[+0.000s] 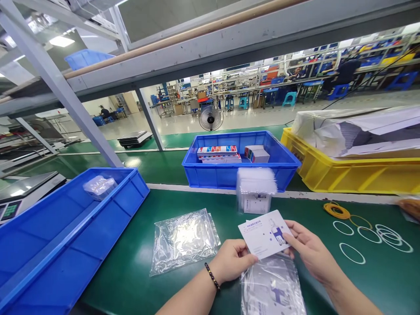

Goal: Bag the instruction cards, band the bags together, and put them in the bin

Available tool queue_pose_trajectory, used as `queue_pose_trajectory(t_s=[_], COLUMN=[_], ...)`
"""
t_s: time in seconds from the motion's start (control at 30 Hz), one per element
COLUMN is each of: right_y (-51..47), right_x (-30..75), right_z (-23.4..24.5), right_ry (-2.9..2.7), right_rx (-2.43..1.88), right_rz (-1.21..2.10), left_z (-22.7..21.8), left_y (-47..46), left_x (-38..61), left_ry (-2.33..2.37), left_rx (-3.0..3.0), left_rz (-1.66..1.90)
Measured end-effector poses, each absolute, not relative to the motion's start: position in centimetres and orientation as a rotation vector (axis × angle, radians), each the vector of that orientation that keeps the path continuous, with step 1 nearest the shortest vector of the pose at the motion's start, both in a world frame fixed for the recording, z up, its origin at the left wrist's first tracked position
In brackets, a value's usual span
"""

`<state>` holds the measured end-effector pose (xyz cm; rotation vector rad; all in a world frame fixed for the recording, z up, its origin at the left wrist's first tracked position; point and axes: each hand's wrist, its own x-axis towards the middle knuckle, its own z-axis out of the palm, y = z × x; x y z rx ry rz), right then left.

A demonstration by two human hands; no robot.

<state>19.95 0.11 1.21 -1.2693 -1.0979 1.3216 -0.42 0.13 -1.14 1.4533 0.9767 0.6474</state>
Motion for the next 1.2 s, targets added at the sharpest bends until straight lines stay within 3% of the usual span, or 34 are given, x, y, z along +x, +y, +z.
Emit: queue_pose_trajectory(t_s=[0.13,0.33,0.6,0.87,1.2], right_y=[0.2,0.0,-0.9,-1.2,-1.0], right_x=[20.2,20.9,19.2,18.9,18.7], right_z=[1.7,1.9,2.0,1.2,0.5], right_ry=[-1.025,-1.161,-1.875,-1.696,-1.534], right_rx=[-1.313,-1.36,-1.023,-1.107,-1.156], right_rz=[1.172,1.24,1.522,1.477,1.48], left_z=[-0.4,0.0,-0.6,-1.5,-2.0], left_y=[-0.1,0.0,-0.3,-0.5,-0.4], left_x=[-0.5,-0.6,-0.1,0.2,0.6], left_ry=[0.959,0.838,0.868,0.927,1.029], left_rx=[1.607,1.526,1.475,1.057,1.074], left_rz=[0.615,0.749,0.885,0.856,0.872])
